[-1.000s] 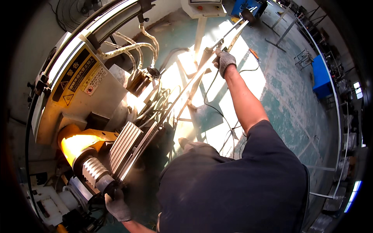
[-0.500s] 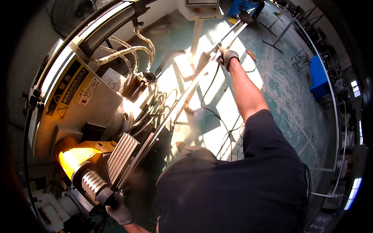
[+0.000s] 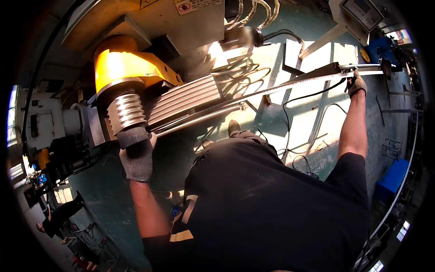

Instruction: The person repeatedly feeds long metal rods into a bench grinder, removes them, and uses a caliper to measure the diameter. The person repeats this cycle multiple times while another worker welds nearby.

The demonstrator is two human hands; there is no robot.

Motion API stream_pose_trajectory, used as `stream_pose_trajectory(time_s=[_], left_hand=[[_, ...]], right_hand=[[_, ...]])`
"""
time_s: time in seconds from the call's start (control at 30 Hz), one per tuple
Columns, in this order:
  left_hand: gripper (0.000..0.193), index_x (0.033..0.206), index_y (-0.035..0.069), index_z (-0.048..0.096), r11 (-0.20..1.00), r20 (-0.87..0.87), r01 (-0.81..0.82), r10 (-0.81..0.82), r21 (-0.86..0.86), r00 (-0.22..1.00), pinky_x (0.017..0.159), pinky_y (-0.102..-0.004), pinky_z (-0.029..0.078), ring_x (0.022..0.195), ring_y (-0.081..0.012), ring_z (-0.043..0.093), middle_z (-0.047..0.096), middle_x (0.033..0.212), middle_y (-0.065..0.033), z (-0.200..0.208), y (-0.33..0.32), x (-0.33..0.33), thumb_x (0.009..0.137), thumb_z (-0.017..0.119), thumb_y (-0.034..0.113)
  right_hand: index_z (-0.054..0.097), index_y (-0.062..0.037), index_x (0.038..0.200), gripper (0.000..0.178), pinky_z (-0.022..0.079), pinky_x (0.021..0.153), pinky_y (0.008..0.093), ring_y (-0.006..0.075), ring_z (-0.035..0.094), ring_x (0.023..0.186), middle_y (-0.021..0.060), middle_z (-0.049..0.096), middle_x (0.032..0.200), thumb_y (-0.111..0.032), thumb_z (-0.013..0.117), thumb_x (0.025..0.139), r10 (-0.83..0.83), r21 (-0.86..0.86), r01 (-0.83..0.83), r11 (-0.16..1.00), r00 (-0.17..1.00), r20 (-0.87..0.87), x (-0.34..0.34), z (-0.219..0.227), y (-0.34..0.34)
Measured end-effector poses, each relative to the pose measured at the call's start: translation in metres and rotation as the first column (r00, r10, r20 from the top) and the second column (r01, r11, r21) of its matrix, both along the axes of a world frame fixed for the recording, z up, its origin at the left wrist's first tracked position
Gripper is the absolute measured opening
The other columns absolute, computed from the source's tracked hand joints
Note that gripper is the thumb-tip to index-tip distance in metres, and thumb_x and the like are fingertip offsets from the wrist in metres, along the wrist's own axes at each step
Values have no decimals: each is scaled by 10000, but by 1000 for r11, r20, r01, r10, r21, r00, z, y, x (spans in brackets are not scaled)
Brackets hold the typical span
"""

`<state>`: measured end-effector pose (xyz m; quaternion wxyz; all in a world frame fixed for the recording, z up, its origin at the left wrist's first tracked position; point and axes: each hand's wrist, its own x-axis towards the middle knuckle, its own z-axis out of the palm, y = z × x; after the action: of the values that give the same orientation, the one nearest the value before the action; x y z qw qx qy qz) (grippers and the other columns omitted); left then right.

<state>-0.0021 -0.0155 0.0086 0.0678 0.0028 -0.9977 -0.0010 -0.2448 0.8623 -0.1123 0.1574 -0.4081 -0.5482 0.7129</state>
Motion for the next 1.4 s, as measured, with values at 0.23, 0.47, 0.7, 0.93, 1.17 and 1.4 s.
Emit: stream_pose_trajectory(time_s=[0.23, 0.47, 0.7, 0.93, 1.17, 1.4], left_hand=[[81, 1003, 159, 738, 997, -28, -32, 34, 75, 999, 738, -442, 614, 855, -336, 743, 738, 957, -81, 4, 17, 4, 939, 689, 174], [241, 944, 123, 753, 981, 65, -169, 164, 90, 984, 763, -470, 608, 855, -365, 739, 754, 910, -106, 15, 24, -7, 952, 683, 353], [158, 932, 145, 753, 993, 0, -118, 118, -21, 993, 705, -463, 609, 827, -346, 741, 745, 900, -85, 10, 26, -6, 952, 673, 280], [83, 917, 170, 746, 993, -72, -92, 88, -67, 994, 652, -458, 602, 803, -334, 736, 727, 882, -70, 17, 40, -6, 935, 670, 199], [86, 937, 190, 753, 993, -81, -114, 111, -32, 990, 651, -464, 600, 798, -342, 733, 723, 878, -72, 15, 41, -7, 931, 667, 191], [144, 949, 138, 755, 942, -74, -304, 316, 143, 946, 718, -486, 603, 828, -357, 735, 749, 925, -89, 9, 49, -5, 950, 687, 266]], right_hand=[[730, -114, 978, 283, 438, 492, 231, 121, 539, 602, -9, 660, 777, -382, 709, 1068, -54, 20, 53, 998, 998, 36, -16, -3, -8], [748, -126, 1056, 238, 440, 508, 222, 114, 601, 640, -11, 719, 841, -352, 679, 1088, 23, 36, -25, 999, 998, 58, -22, -12, 23], [721, -129, 991, 230, 406, 460, 222, 96, 513, 554, -30, 632, 771, -345, 712, 1071, -62, 52, 59, 997, 996, 68, -17, -6, -2], [716, -133, 973, 231, 412, 474, 222, 111, 527, 576, -14, 635, 772, -346, 725, 1061, -21, 42, 18, 999, 997, 76, -21, -7, 5], [711, -133, 958, 239, 395, 489, 229, 113, 537, 608, -12, 621, 773, -349, 726, 1061, -6, 23, 5, 1000, 997, 72, -24, -19, 27], [718, -122, 1000, 272, 428, 456, 228, 133, 582, 613, 5, 668, 793, -374, 673, 1089, -12, 23, 10, 1000, 997, 81, -27, -20, 23]])
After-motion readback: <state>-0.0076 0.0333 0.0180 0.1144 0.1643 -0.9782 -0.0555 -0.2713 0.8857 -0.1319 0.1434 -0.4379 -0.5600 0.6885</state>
